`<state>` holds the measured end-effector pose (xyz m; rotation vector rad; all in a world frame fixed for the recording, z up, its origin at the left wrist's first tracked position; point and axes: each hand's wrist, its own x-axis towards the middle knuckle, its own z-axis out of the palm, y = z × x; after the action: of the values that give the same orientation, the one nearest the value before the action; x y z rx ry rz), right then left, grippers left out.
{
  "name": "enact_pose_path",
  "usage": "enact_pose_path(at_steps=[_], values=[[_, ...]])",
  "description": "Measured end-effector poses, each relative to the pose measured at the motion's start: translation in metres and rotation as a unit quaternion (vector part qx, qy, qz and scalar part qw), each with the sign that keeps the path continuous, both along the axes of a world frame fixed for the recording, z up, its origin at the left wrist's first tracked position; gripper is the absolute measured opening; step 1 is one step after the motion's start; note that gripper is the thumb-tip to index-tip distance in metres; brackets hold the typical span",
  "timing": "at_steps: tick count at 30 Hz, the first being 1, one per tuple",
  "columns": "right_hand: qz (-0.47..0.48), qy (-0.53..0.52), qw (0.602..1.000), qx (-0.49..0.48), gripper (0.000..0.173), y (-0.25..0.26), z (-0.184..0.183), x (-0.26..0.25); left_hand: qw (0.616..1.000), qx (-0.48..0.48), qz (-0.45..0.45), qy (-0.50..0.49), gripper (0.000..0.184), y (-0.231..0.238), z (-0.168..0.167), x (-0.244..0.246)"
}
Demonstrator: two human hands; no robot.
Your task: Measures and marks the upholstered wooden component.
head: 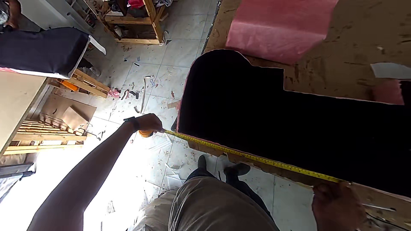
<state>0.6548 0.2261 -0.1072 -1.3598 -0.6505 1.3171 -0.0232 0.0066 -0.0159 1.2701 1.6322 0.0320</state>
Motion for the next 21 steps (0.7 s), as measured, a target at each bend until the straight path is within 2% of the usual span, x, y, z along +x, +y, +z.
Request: enact_pose_path(at_steps=[14,18,21], values=[[-0.002,-0.009,1.000,0.007,0.027,-0.001,0.007,-0.006,1.000,0.024,0.006,0.008,0.035,-0.004,0.003,0.006],[-0.012,-0.047,0.999,-0.021,0.023,-0.015,0.027,-0.022,0.999,-0.011,0.027,0.041,0.033,-0.030,0.020,0.029],[-0.035,-0.045,0.998,-0.009,0.025,-0.014,0.035,-0.019,0.999,-0.001,0.042,0.011,0.032,-0.042,0.016,0.051]])
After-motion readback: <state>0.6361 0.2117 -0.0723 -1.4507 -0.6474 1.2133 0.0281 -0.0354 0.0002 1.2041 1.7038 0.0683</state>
